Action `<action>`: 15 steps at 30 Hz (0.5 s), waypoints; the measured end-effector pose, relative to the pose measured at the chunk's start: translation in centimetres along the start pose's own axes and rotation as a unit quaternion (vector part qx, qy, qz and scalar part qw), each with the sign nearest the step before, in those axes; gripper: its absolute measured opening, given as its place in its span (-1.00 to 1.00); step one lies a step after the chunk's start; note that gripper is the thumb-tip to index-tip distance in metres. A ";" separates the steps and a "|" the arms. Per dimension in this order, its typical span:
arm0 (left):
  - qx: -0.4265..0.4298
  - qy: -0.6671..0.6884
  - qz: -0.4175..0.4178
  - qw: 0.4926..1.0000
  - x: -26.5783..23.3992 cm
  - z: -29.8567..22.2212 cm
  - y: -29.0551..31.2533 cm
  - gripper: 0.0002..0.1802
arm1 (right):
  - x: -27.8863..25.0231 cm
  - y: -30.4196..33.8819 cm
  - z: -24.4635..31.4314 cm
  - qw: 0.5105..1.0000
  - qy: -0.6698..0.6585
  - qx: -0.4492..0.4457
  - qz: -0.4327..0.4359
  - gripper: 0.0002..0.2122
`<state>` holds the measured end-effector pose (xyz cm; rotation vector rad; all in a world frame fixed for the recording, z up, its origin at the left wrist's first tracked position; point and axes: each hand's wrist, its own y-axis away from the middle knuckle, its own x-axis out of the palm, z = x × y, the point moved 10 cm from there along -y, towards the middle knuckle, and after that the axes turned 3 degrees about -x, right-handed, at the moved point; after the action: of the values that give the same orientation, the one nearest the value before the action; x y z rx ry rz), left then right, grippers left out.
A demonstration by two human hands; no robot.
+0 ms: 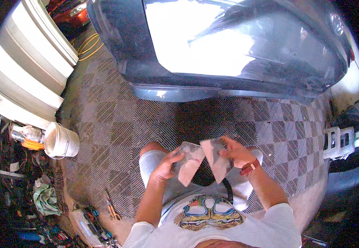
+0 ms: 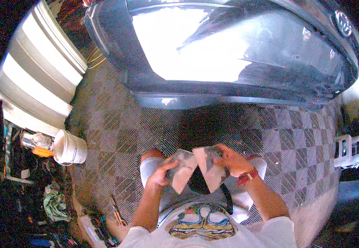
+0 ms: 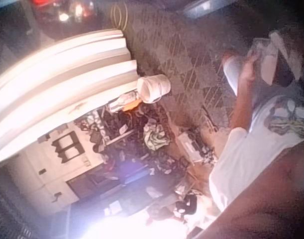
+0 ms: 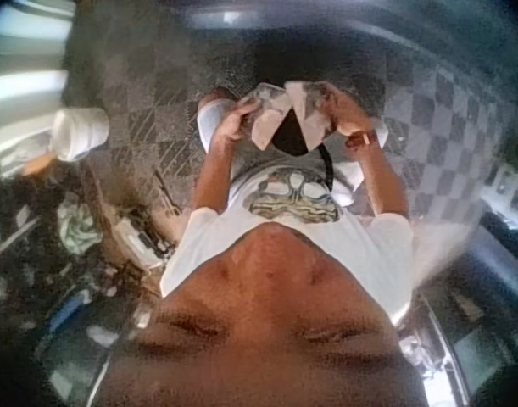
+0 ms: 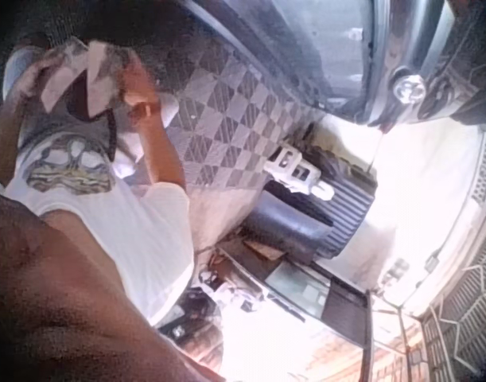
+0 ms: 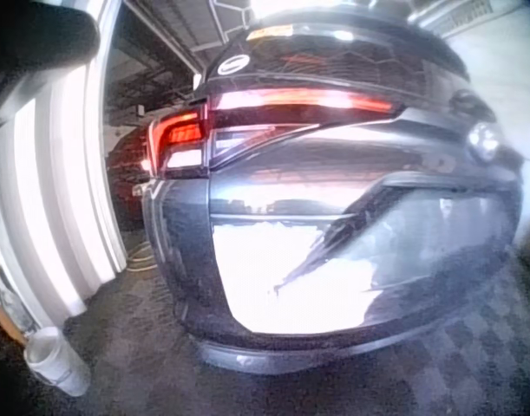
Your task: The person sands the rear trunk area of a black car using sandpaper, then applies a substance from a small container with a brush to the same area. The person repeats the sanding and application steps on the trunk surface.
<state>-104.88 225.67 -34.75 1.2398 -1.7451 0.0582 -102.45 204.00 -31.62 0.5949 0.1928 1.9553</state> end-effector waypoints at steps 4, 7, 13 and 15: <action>0.099 0.088 -0.025 0.991 -1.3 -2.8 0.3 -0.42 | -0.5 0.2 2.3 0.954 0.292 -0.069 0.002 -0.59; 0.121 -0.114 -0.124 0.978 -0.2 -3.7 0.5 -0.45 | 3.5 1.2 8.7 0.829 0.512 -0.213 -0.071 -0.55; 0.227 -0.240 -0.253 0.909 1.2 -4.6 1.1 -0.23 | 12.6 1.9 6.5 0.585 0.741 -0.323 -0.071 -0.58; 0.249 -0.280 -0.314 0.872 -1.0 -4.4 1.6 -0.22 | 13.9 2.8 4.4 0.572 0.747 -0.339 -0.011 -0.60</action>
<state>-103.16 229.42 -32.31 2.3486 -1.7538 -0.2777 -107.30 214.47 -22.26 -1.6829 0.4162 1.7599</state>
